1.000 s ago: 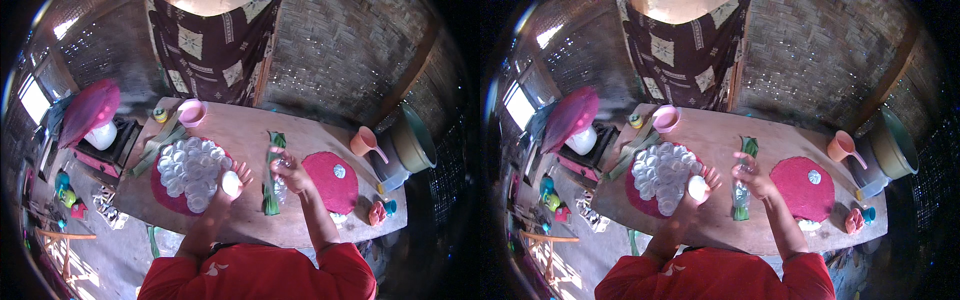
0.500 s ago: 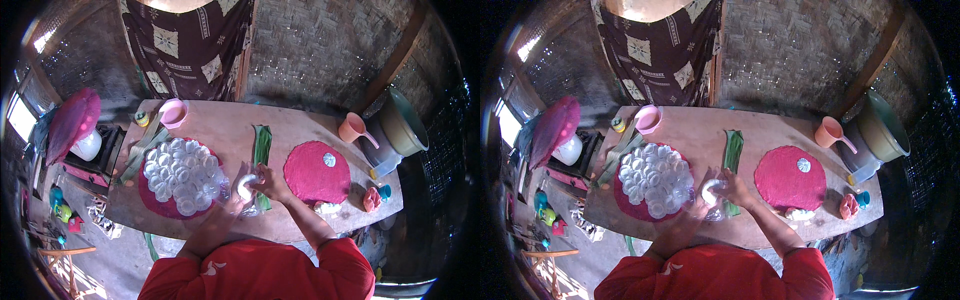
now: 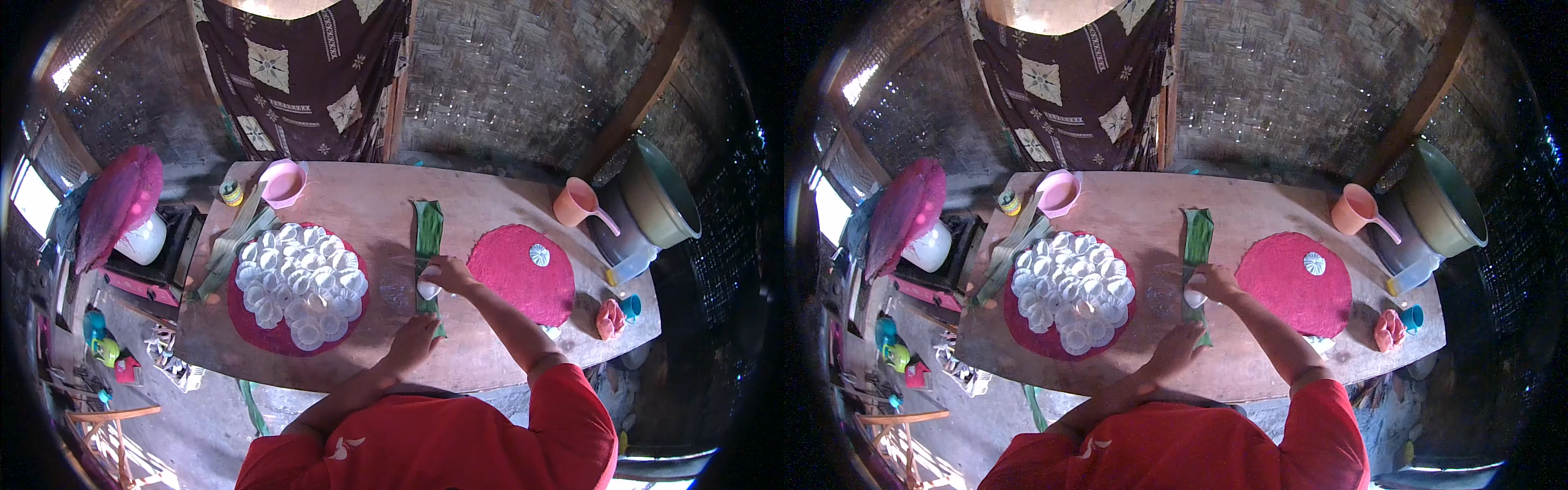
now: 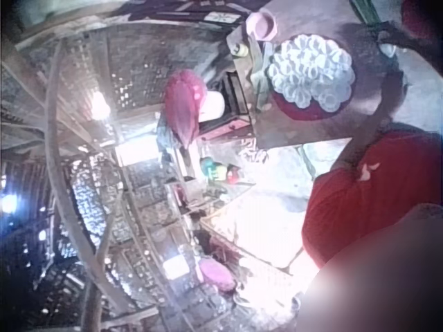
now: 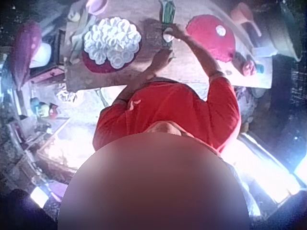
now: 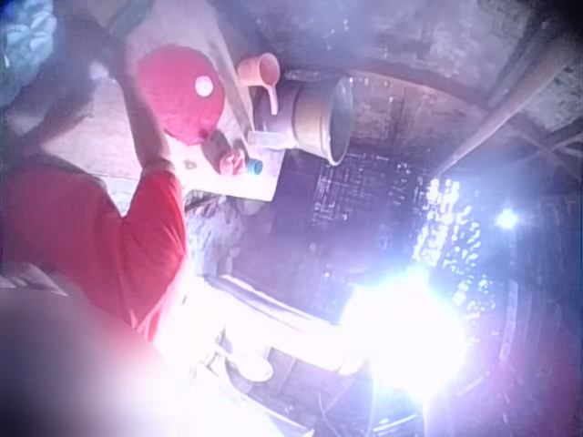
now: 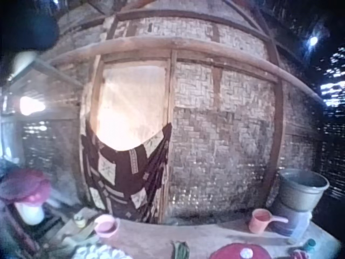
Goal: The person repeatedly rolls small pieces of white dough between their palms, places them on a green leaf, and uses a small plastic mold to press and shape them into flower-like forms. The shaped pieces are then placed on a pink mat. The process is repeated continuously throughout the clip.
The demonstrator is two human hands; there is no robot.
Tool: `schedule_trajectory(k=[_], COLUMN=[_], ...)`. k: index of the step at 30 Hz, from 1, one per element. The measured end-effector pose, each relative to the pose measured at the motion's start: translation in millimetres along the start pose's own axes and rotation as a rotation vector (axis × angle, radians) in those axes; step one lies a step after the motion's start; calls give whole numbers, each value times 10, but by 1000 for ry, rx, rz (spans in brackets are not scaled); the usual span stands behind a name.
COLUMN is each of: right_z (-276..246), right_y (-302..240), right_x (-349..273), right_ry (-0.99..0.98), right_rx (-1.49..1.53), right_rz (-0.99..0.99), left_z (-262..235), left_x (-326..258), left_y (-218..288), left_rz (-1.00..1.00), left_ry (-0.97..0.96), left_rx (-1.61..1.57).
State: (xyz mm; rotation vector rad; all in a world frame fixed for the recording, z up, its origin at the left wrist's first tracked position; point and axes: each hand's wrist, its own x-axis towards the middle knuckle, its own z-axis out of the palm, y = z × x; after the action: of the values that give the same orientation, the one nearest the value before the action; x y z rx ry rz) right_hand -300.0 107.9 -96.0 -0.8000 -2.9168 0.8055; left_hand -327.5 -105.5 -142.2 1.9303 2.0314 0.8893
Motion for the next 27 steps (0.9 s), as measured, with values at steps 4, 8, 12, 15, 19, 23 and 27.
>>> schedule_trajectory(k=[4,8,12,15,19,23,27], right_z=[72,134,244,251,150,32,-75], right_y=[-67,-61,111,242,348,469,601], right_x=[-152,-279,-261,-114,190,528,885], right_ry=[-35,-50,59,170,209,232,220], right_rx=[-454,-413,-334,-329,-311,-341,-346], right_rz=[-70,-48,-95,-136,-109,-79,4], left_z=[121,177,220,218,191,164,149], left_x=[-28,-46,-38,-19,-9,2,-5], left_y=[-24,-19,-31,-35,-13,-23,-32], left_rz=[34,59,53,40,40,89,103], left_ry=[-34,-24,-57,-90,-80,-77,-47], left_rx=[134,169,212,213,206,288,259])
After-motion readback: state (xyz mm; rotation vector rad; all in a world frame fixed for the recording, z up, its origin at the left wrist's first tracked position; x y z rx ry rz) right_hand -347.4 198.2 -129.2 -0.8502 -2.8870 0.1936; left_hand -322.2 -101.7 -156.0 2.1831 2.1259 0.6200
